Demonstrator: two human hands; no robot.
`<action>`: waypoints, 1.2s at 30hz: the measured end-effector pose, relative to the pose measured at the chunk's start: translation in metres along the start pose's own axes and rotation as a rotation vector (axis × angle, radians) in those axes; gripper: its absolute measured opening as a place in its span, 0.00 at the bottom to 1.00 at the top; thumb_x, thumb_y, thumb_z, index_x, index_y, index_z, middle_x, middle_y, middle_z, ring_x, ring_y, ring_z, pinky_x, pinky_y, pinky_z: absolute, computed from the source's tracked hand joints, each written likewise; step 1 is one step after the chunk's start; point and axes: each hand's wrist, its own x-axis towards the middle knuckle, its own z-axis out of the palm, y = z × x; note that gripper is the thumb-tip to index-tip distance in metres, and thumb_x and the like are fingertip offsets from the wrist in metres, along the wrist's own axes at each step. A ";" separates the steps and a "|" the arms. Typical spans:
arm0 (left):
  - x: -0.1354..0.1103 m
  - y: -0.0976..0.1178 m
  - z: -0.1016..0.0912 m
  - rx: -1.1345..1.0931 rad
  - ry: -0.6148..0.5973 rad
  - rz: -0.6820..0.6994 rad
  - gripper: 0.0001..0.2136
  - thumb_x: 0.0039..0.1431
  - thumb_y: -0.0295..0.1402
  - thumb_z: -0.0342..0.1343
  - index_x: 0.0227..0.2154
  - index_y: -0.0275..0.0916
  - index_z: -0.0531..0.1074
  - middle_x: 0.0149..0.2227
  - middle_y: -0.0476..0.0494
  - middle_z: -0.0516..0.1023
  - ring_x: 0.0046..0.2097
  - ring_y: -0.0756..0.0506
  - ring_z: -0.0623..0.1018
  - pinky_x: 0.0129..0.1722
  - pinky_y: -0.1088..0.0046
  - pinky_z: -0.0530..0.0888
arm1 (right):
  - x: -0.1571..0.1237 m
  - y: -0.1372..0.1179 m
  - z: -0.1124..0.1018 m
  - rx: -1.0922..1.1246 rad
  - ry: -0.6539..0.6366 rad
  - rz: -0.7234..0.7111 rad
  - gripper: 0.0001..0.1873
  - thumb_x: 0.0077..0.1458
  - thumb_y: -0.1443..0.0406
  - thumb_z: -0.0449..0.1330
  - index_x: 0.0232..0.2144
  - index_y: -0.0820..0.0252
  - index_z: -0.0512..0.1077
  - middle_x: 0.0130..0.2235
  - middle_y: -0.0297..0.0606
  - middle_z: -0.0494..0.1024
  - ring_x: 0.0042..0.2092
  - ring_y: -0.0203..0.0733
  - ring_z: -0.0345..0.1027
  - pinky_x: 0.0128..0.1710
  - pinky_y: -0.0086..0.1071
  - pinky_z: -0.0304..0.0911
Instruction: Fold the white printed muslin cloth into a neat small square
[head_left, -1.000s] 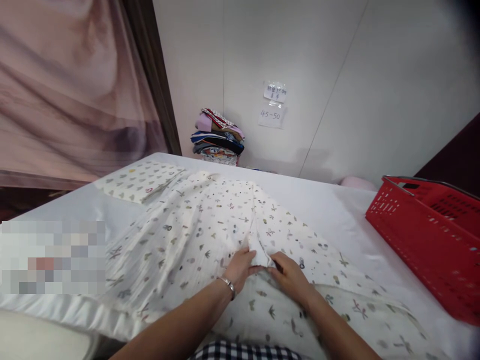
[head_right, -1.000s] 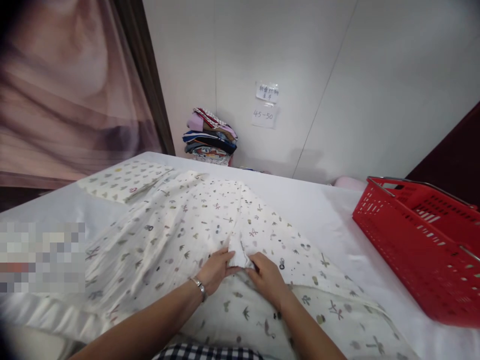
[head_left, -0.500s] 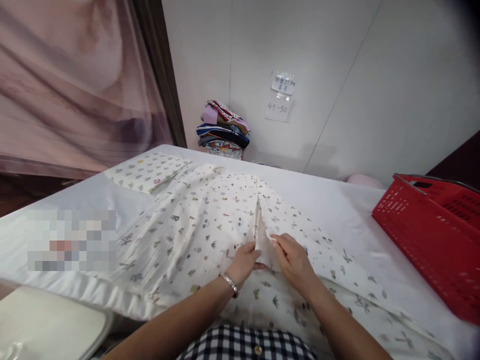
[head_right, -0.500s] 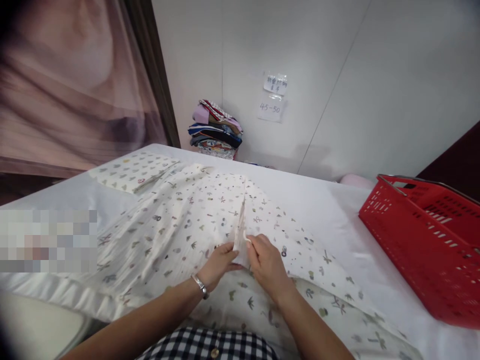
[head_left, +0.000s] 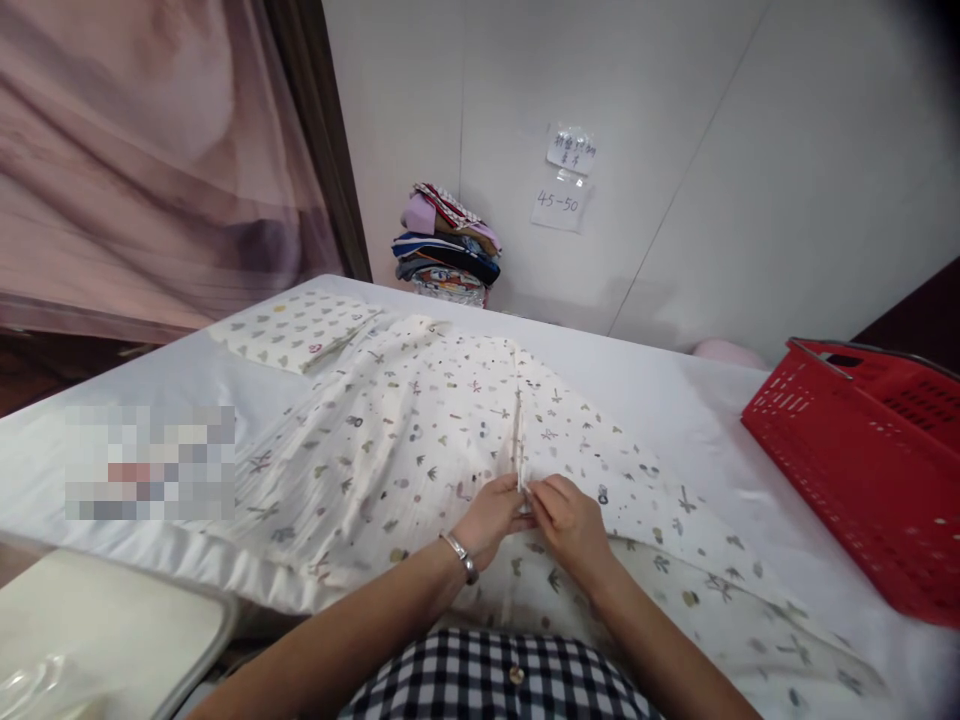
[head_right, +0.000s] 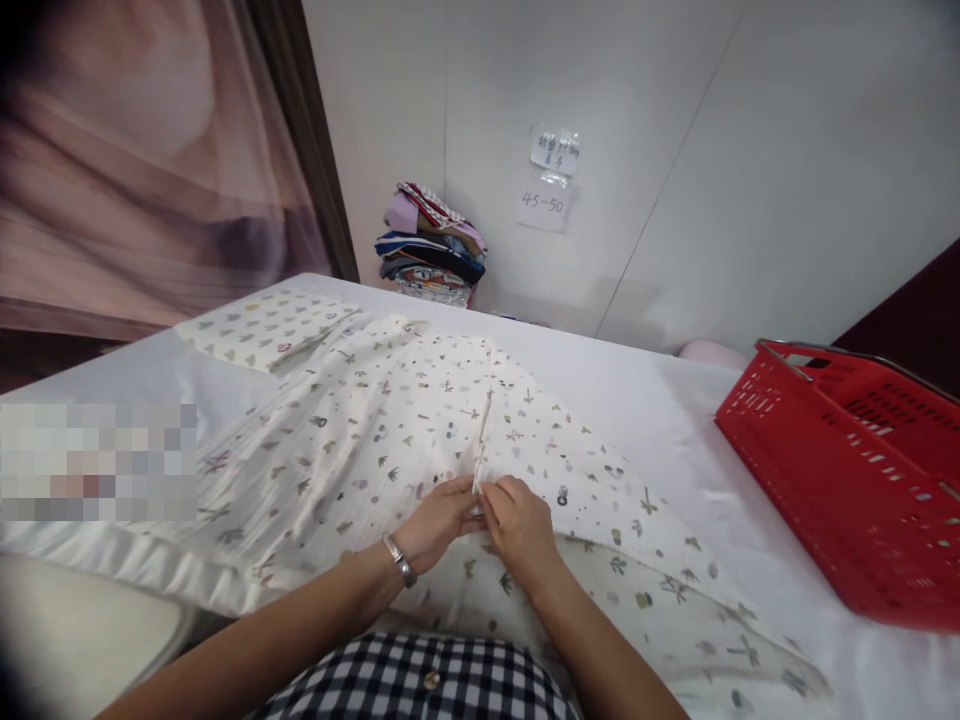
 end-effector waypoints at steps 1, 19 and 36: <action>-0.001 0.001 0.000 -0.009 0.002 -0.012 0.12 0.43 0.27 0.57 0.34 0.34 0.73 0.37 0.40 0.77 0.38 0.45 0.76 0.41 0.68 0.72 | -0.001 0.000 0.001 -0.010 -0.026 -0.009 0.16 0.63 0.64 0.45 0.39 0.58 0.72 0.32 0.41 0.72 0.36 0.40 0.65 0.35 0.31 0.61; -0.009 0.012 -0.003 -0.187 -0.098 -0.070 0.14 0.41 0.22 0.53 0.34 0.35 0.71 0.28 0.47 0.75 0.29 0.52 0.72 0.30 0.77 0.66 | -0.006 -0.012 -0.003 0.023 -0.142 -0.029 0.13 0.57 0.65 0.51 0.44 0.60 0.68 0.39 0.43 0.70 0.41 0.45 0.62 0.38 0.36 0.63; -0.007 0.032 0.020 -0.130 -0.098 -0.101 0.39 0.47 0.27 0.56 0.62 0.38 0.45 0.39 0.44 0.76 0.40 0.49 0.74 0.48 0.69 0.64 | -0.008 0.016 -0.011 0.031 0.136 -0.146 0.22 0.58 0.71 0.49 0.54 0.58 0.61 0.41 0.44 0.72 0.42 0.44 0.66 0.39 0.38 0.66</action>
